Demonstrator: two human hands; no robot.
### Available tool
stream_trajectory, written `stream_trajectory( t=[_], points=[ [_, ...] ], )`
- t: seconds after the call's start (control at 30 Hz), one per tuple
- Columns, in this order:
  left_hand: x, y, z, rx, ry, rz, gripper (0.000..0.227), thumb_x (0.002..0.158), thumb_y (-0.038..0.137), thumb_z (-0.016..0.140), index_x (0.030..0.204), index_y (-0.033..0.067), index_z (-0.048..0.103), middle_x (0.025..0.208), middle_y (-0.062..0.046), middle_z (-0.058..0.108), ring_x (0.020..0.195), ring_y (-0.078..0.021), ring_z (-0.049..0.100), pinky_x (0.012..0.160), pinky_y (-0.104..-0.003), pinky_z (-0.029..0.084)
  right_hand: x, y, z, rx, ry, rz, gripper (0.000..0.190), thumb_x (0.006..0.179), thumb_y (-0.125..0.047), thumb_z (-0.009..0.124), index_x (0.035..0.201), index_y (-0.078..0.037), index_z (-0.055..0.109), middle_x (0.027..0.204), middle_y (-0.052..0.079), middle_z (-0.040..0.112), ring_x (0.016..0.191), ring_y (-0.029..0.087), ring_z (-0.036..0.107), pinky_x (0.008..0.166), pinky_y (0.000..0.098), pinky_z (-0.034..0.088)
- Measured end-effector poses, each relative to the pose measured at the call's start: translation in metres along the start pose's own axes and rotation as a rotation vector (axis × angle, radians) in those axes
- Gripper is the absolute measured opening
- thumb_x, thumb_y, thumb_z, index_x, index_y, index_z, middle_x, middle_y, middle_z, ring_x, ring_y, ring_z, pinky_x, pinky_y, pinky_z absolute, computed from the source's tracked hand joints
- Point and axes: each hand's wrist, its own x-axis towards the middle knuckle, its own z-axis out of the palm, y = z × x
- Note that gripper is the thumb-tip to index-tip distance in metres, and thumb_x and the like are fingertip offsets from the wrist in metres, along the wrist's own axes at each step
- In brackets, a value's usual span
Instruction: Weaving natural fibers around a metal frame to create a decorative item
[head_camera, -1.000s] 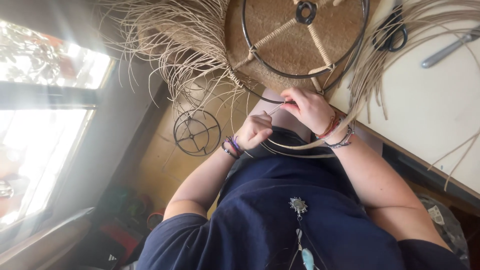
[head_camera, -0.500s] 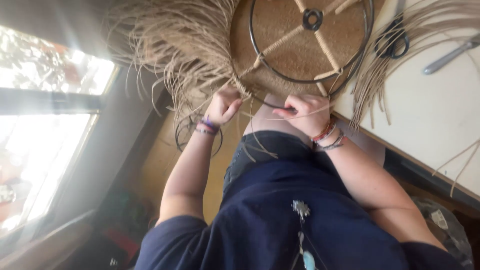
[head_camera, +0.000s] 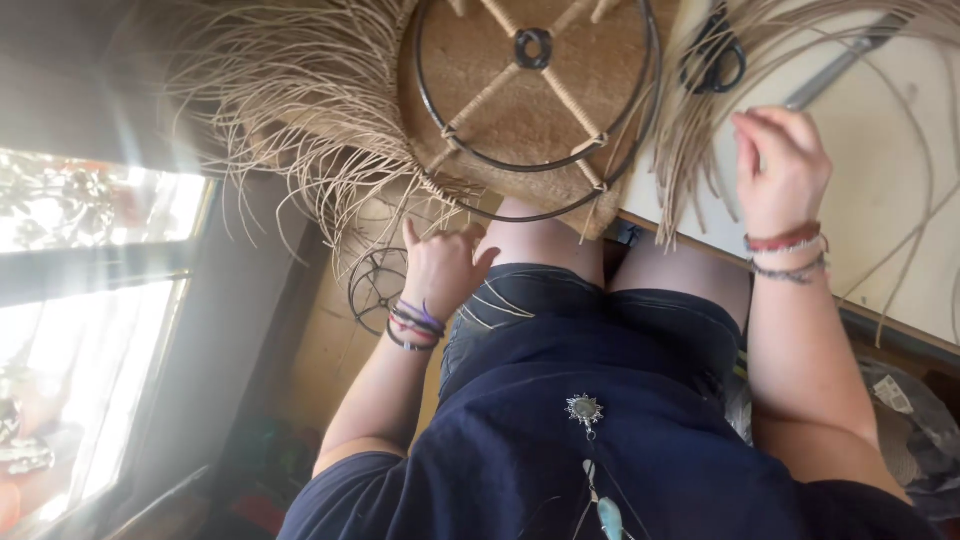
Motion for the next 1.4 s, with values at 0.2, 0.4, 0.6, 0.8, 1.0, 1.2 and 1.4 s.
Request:
stream_trajectory(
  t=[0.2,0.4,0.6,0.8,1.0,1.2,1.4],
  points=[
    [0.0,0.067,-0.016,-0.288,0.349,0.409,0.021,0.097,0.039,0.067,0.086,0.0204,0.065,0.071,0.007,0.069,0.063,-0.0213,0.067,0.076,-0.038,0.047,0.038,0.061,0.033,-0.043,0.026,-0.07,0.017,0.103,0.01,0.077,0.118,0.003,0.084,0.117,0.017,0.069,0.103,0.032,0.068,0.095,0.0402,0.057],
    [0.006,0.098,-0.026,-0.44,0.359,0.629,0.017,0.1,0.025,0.064,0.088,0.0135,0.062,0.075,-0.003,0.065,0.066,-0.0264,0.062,0.079,-0.038,0.049,0.061,0.104,0.065,-0.208,-0.021,-0.136,0.021,0.092,0.0,0.083,0.111,-0.008,0.083,0.107,0.006,0.067,0.093,0.028,0.061,0.079,0.0393,0.055],
    [0.02,0.114,-0.031,-0.589,0.338,0.689,0.012,0.102,0.021,0.062,0.095,0.0134,0.066,0.081,-0.003,0.067,0.075,-0.0253,0.066,0.083,-0.035,0.048,0.074,0.1,0.046,-0.363,0.022,-0.221,0.011,0.104,-0.006,0.081,0.098,-0.013,0.074,0.095,0.001,0.065,0.088,0.022,0.059,0.071,0.0322,0.05],
    [0.049,0.122,-0.006,-0.723,0.185,0.642,0.017,0.102,0.026,0.062,0.102,0.0102,0.066,0.099,-0.006,0.067,0.093,-0.0282,0.062,0.093,-0.039,0.048,0.076,0.073,-0.019,-0.076,0.114,-0.128,0.017,0.119,0.0,0.054,0.112,0.008,0.067,0.107,0.021,0.064,0.096,0.038,0.064,0.085,0.0454,0.054],
    [0.054,0.131,0.006,-0.821,0.233,0.6,0.022,0.106,0.024,0.055,0.101,0.0063,0.068,0.094,-0.009,0.066,0.086,-0.0288,0.062,0.084,-0.038,0.049,0.085,0.036,-0.074,0.113,0.359,-0.201,0.025,0.117,0.0,0.037,0.108,0.014,0.056,0.104,0.03,0.065,0.093,0.043,0.068,0.084,0.0488,0.056],
    [0.053,0.155,0.022,-1.695,-0.25,0.277,0.047,0.112,0.026,0.035,0.119,-0.0019,0.072,0.107,-0.017,0.076,0.104,-0.0229,0.073,0.093,-0.035,0.057,0.034,-0.035,-0.03,0.791,0.24,0.033,0.019,0.113,-0.011,0.04,0.104,0.005,0.046,0.107,0.027,0.07,0.097,0.037,0.07,0.081,0.0434,0.056],
    [0.041,0.162,0.024,-2.239,-0.523,0.195,0.058,0.113,0.047,0.041,0.157,0.0092,0.043,0.152,-0.012,0.054,0.14,-0.0231,0.053,0.117,-0.039,0.04,-0.014,-0.103,-0.033,1.496,0.15,0.346,0.021,0.111,-0.021,0.035,0.098,-0.007,0.044,0.087,0.023,0.071,0.09,0.023,0.062,0.086,0.0388,0.048]
  ],
)
